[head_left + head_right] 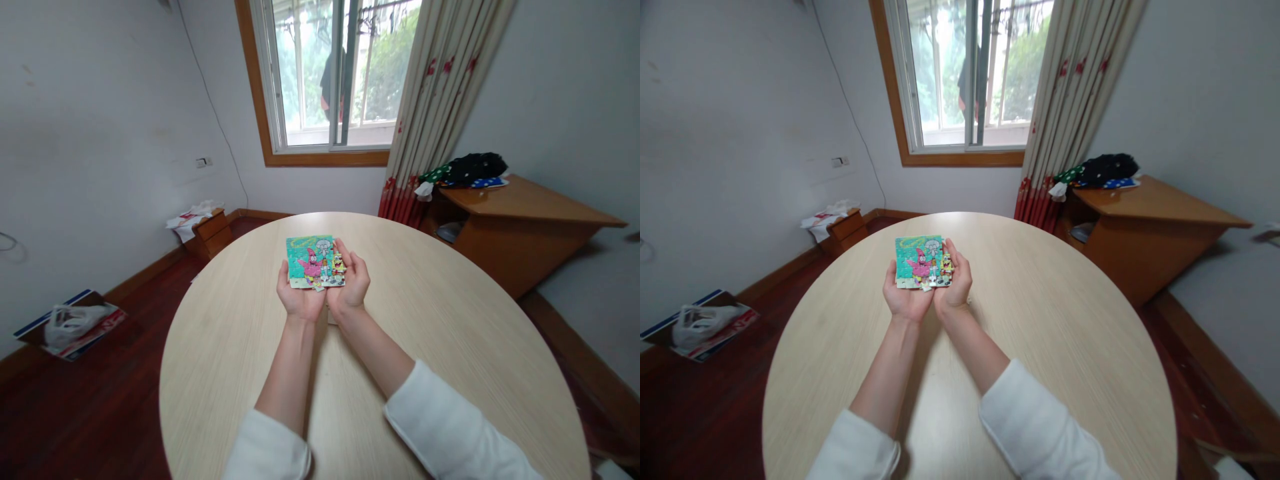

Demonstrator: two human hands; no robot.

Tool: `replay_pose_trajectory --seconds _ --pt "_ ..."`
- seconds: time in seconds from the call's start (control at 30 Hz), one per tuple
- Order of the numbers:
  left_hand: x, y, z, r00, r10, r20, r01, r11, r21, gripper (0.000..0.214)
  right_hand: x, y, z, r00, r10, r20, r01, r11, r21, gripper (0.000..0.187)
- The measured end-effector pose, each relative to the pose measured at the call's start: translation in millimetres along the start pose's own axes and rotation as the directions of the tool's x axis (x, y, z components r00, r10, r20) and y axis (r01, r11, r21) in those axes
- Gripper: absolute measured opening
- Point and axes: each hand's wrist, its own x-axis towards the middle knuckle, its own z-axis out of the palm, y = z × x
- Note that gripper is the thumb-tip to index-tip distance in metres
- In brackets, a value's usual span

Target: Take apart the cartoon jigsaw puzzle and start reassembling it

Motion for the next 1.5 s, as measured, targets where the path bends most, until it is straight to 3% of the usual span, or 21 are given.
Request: replay_pose_trajectory --seconds 0.33,0.57,0.83,1.07,1.3,1.5 --pt "3 -2 0.2 0.989 0.002 -0.151 -0.011 0.998 -0.055 0.045 6 -4 -5 0.996 0.084 -0.006 -0.083 0.996 0.029 0.042" --pt "4 -2 3.0 0.986 0.032 -0.166 -0.031 0.999 0.013 0.041 2 -6 1 0.993 0.112 -0.024 -0.111 0.993 0.032 0.036" --pt "1 -5 11.5 0.989 0.083 -0.122 -0.079 0.996 0.036 0.053 4 -1 3 0.999 0.023 0.022 -0.023 0.999 -0.033 0.014" --pt "3 -8 15.5 0.965 0.09 -0.247 -0.075 0.995 0.066 0.031 3 3 -2 0.999 -0.023 0.037 0.027 0.993 -0.118 0.036" --pt "7 -10 10.8 0.963 0.112 -0.245 -0.087 0.99 0.109 0.034 12 4 -9 1.0 0.011 0.019 -0.009 0.995 -0.102 0.023" --pt "2 3 15.2 0.977 0.063 -0.203 -0.051 0.997 0.062 0.032 18 -4 -7 0.994 0.073 0.081 -0.066 0.995 -0.079 0.02"
